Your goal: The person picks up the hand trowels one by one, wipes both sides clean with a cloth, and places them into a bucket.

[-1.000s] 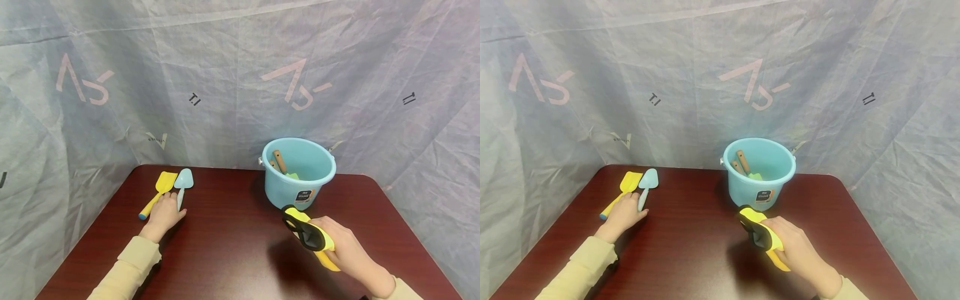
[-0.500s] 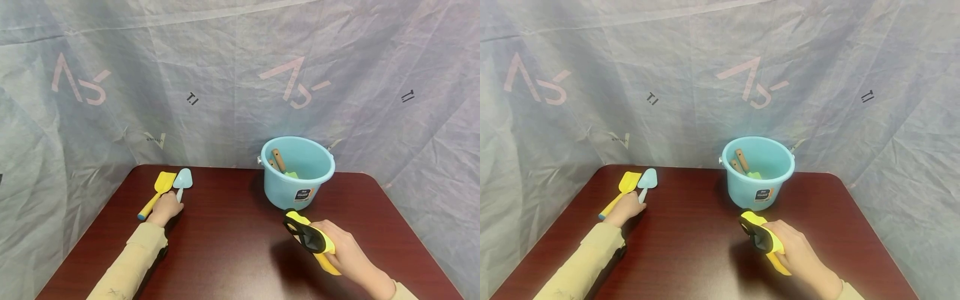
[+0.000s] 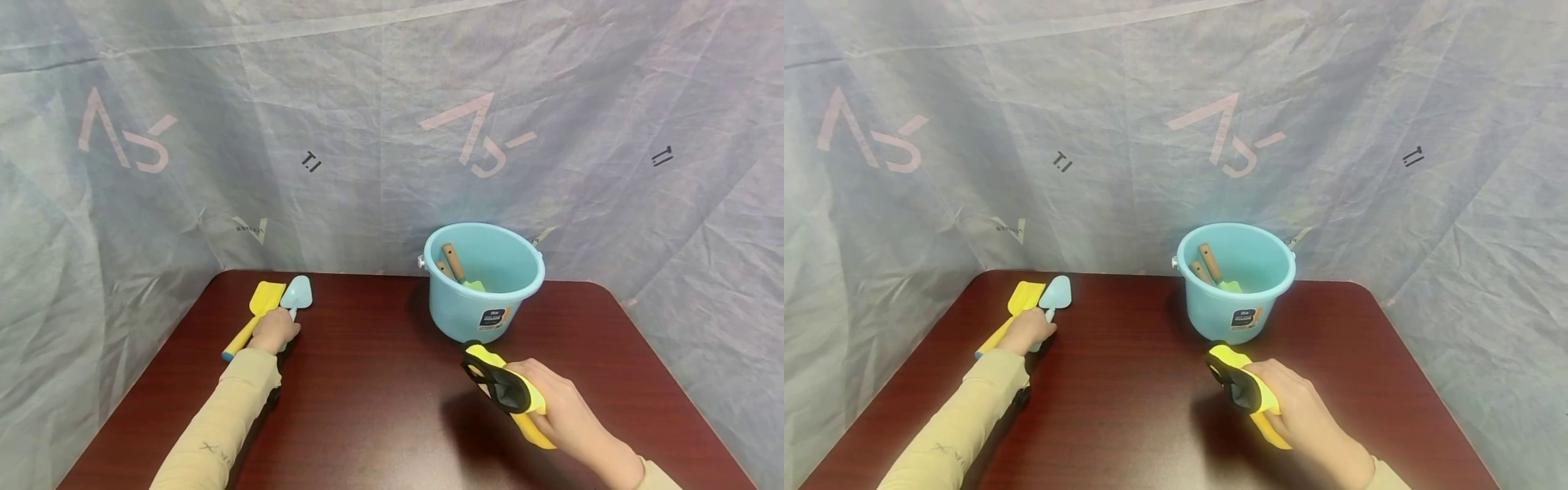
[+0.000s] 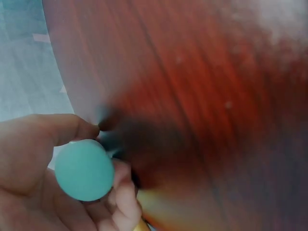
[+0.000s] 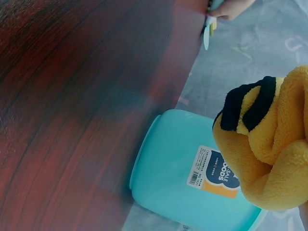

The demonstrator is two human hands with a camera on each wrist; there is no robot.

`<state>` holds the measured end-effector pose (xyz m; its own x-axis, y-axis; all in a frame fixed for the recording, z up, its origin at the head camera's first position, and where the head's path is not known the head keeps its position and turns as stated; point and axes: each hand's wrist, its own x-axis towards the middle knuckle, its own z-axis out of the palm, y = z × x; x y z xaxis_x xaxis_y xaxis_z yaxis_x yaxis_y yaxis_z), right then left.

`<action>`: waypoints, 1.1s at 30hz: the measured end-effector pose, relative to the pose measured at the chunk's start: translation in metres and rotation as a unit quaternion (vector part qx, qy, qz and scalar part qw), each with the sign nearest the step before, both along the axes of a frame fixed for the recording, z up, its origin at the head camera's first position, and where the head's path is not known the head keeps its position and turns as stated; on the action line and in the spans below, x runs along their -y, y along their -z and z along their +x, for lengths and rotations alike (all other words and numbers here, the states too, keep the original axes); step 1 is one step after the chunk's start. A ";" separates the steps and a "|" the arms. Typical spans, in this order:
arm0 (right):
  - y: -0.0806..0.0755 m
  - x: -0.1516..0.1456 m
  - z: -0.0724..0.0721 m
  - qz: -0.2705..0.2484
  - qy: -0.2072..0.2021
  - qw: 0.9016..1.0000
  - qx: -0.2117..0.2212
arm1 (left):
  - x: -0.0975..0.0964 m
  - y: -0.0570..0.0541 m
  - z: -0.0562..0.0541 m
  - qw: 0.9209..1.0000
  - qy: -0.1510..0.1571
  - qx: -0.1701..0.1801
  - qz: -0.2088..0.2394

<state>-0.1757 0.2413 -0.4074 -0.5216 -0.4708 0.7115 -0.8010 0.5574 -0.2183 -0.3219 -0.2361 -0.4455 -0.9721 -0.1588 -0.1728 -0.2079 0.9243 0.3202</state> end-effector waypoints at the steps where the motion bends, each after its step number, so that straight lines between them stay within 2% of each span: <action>1: 0.000 0.000 0.000 0.000 0.000 1.000 0.001 | 0.000 0.000 0.000 1.000 0.002 0.003 -0.003; 4: 0.000 0.000 0.000 -0.004 -0.002 1.000 0.004 | 0.000 -0.001 -0.001 1.000 0.004 0.015 -0.006; 11: -0.001 -0.001 -0.003 -0.010 -0.003 1.000 -0.016 | 0.002 -0.002 -0.001 0.998 -0.031 0.040 0.037; 15: -0.002 -0.002 -0.004 -0.011 0.000 1.000 -0.023 | 0.005 -0.001 -0.002 0.999 -0.028 0.033 0.007; 22: -0.005 -0.002 -0.005 -0.007 -0.001 1.000 -0.025 | 0.007 -0.009 -0.001 0.999 -0.019 -0.008 -0.043; 33: -0.011 -0.003 -0.008 -0.005 -0.002 0.999 -0.039 | 0.009 -0.023 0.004 0.997 -0.004 -0.006 -0.076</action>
